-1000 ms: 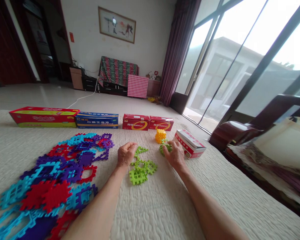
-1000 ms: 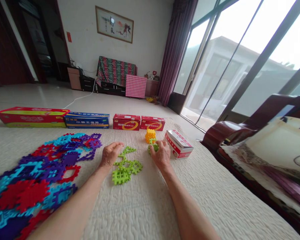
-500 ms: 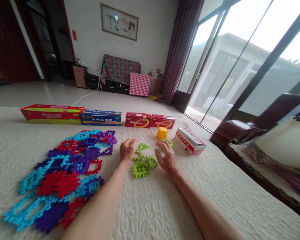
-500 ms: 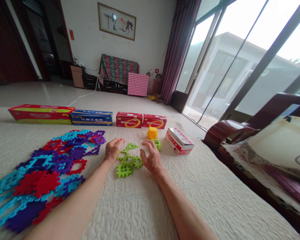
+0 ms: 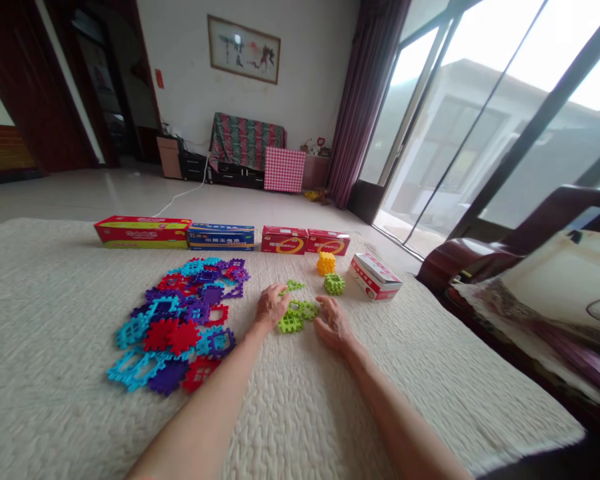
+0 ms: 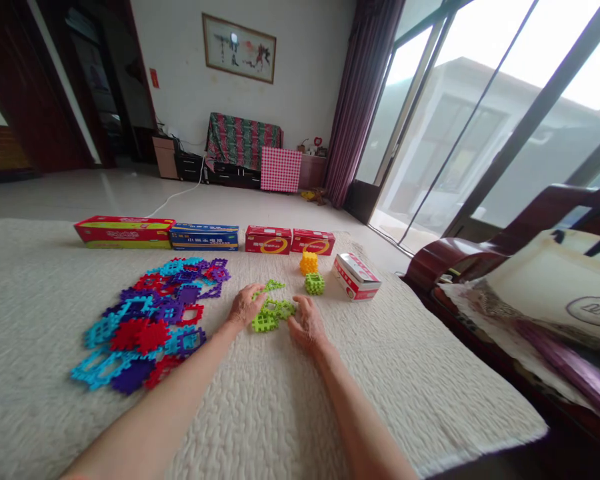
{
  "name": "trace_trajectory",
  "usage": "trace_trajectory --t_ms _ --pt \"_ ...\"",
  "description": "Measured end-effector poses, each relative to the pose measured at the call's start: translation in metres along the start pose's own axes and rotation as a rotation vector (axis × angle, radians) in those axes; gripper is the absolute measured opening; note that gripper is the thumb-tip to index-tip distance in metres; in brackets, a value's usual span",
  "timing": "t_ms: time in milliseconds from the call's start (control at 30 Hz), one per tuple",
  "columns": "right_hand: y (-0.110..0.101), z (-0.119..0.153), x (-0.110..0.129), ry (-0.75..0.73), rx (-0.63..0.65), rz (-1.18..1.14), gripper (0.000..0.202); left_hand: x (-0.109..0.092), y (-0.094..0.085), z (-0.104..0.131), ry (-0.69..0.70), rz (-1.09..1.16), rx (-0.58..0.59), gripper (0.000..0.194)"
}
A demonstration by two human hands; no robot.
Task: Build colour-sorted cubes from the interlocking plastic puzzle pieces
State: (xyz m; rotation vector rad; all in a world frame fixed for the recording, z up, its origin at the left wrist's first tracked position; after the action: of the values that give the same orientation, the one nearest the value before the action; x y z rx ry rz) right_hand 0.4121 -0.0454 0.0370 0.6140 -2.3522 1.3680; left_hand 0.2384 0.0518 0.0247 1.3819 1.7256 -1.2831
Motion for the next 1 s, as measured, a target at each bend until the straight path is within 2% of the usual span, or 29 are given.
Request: trace_trajectory --t_ms 133,333,667,833,1000 --pt "-0.001 0.006 0.005 -0.045 -0.011 0.062 0.046 -0.016 0.007 0.020 0.225 -0.169 0.030 0.027" --pt "0.005 0.007 0.012 -0.099 0.029 0.117 0.040 -0.018 0.016 0.019 0.287 -0.325 0.076 0.024" --pt "0.008 0.001 0.010 -0.032 0.054 0.154 0.052 -0.014 0.012 0.015 0.260 -0.314 0.012 0.023" --pt "0.007 -0.004 0.007 -0.030 0.070 0.128 0.039 -0.011 0.010 0.015 0.253 -0.303 -0.016 0.023" --pt "0.002 -0.003 0.008 -0.028 -0.017 0.097 0.047 -0.010 0.010 0.016 0.242 -0.301 -0.026 0.024"
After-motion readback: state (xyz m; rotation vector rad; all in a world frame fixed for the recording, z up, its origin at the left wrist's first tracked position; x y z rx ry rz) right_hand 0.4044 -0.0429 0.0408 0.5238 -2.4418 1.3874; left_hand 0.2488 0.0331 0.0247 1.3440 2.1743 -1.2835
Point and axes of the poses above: each hand's wrist, its own z-axis away from the middle knuckle, its own y-axis out of the palm, x = y × z, the point moved 9 cm from there along -z, towards the middle knuckle, and after that the axes turned 6 degrees about z, right-handed, at the moved point
